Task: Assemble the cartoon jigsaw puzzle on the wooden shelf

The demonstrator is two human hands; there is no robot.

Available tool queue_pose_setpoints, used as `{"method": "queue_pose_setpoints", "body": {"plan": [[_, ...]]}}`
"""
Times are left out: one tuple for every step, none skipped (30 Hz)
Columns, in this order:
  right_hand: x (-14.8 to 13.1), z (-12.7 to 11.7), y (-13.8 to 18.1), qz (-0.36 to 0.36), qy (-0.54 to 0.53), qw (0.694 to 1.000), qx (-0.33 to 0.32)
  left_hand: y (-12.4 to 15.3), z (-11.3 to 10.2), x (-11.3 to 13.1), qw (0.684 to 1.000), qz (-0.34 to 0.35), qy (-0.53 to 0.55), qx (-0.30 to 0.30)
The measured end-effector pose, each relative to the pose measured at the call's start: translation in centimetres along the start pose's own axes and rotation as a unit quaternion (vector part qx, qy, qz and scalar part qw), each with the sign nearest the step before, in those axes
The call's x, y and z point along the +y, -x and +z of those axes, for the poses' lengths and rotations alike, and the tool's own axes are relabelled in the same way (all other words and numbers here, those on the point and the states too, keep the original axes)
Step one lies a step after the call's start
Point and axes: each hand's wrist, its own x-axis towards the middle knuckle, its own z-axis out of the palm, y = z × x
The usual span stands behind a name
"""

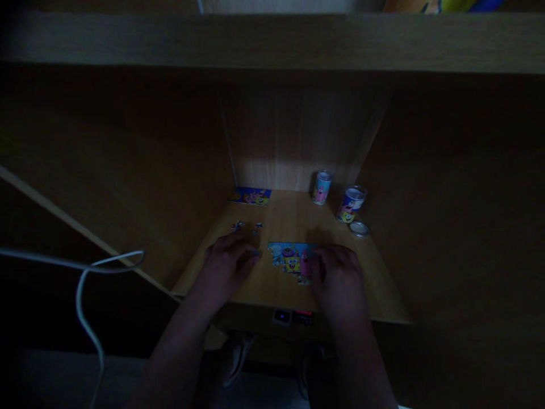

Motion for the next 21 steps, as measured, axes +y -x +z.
{"method": "queue_pose_setpoints", "body": {"plan": [[-0.10, 0.01, -0.05, 0.003, -0.001, 1.000, -0.001, 0.00, 0.02, -0.09, 1.000, 0.002, 0.005, -0.001], [-0.14, 0.00, -0.08, 0.005, -0.003, 1.000, -0.003, -0.01, 0.04, -0.18, 1.000, 0.004, 0.010, -0.001], [-0.13, -0.03, -0.09, 0.006, -0.005, 1.000, -0.008, -0.02, 0.07, -0.26, 1.000, 0.005, 0.013, -0.001], [-0.10, -0.05, -0.09, 0.007, -0.006, 1.000, -0.015, -0.05, 0.10, -0.33, 1.000, 0.004, 0.015, -0.001], [-0.06, -0.07, -0.09, 0.007, -0.008, 1.000, -0.023, -0.08, 0.12, -0.39, 1.000, 0.002, 0.017, -0.001], [-0.02, -0.07, -0.09, 0.007, -0.010, 0.999, -0.031, -0.11, 0.14, -0.45, 1.000, 0.002, 0.020, -0.003], [0.03, -0.06, -0.10, 0.007, -0.012, 0.999, -0.040, -0.15, 0.15, -0.51, 1.000, 0.002, 0.023, -0.006], [0.08, -0.04, -0.10, 0.006, -0.015, 0.999, -0.049, -0.19, 0.15, -0.56, 1.000, 0.004, 0.029, -0.008], [0.13, -0.01, -0.12, 0.005, -0.018, 0.998, -0.059, -0.21, 0.13, -0.60, 0.999, 0.008, 0.036, -0.009], [0.19, 0.02, -0.13, 0.002, -0.020, 0.998, -0.067, -0.23, 0.11, -0.63, 0.999, 0.013, 0.044, -0.011], [0.24, 0.06, -0.15, 0.000, -0.023, 0.997, -0.073, -0.24, 0.07, -0.65, 0.998, 0.019, 0.052, -0.014], [0.28, 0.10, -0.17, 0.000, -0.024, 0.997, -0.076, -0.25, 0.02, -0.66, 0.998, 0.026, 0.059, -0.016], [0.31, 0.13, -0.18, 0.000, -0.025, 0.997, -0.080, -0.25, -0.04, -0.66, 0.997, 0.032, 0.064, -0.019], [0.32, 0.14, -0.20, 0.000, -0.026, 0.996, -0.083, -0.25, -0.10, -0.65, 0.997, 0.036, 0.069, -0.021], [0.31, 0.15, -0.21, 0.001, -0.027, 0.996, -0.086, -0.25, -0.15, -0.62, 0.996, 0.040, 0.073, -0.024], [0.27, 0.14, -0.23, 0.000, -0.027, 0.996, -0.088, -0.25, -0.20, -0.57, 0.996, 0.043, 0.076, -0.026], [0.21, 0.13, -0.24, -0.001, -0.025, 0.996, -0.089, -0.24, -0.23, -0.50, 0.996, 0.047, 0.077, -0.026], [0.14, 0.11, -0.24, -0.003, -0.023, 0.996, -0.090, -0.23, -0.24, -0.42, 0.995, 0.051, 0.078, -0.027], [0.06, 0.09, -0.25, -0.005, -0.021, 0.996, -0.091, -0.21, -0.23, -0.34, 0.995, 0.055, 0.078, -0.028], [-0.02, 0.07, -0.25, -0.008, -0.019, 0.995, -0.094, -0.19, -0.21, -0.26, 0.995, 0.058, 0.080, -0.029], [-0.08, 0.05, -0.26, -0.012, -0.017, 0.995, -0.098, -0.16, -0.18, -0.18, 0.994, 0.058, 0.084, -0.031]]}}
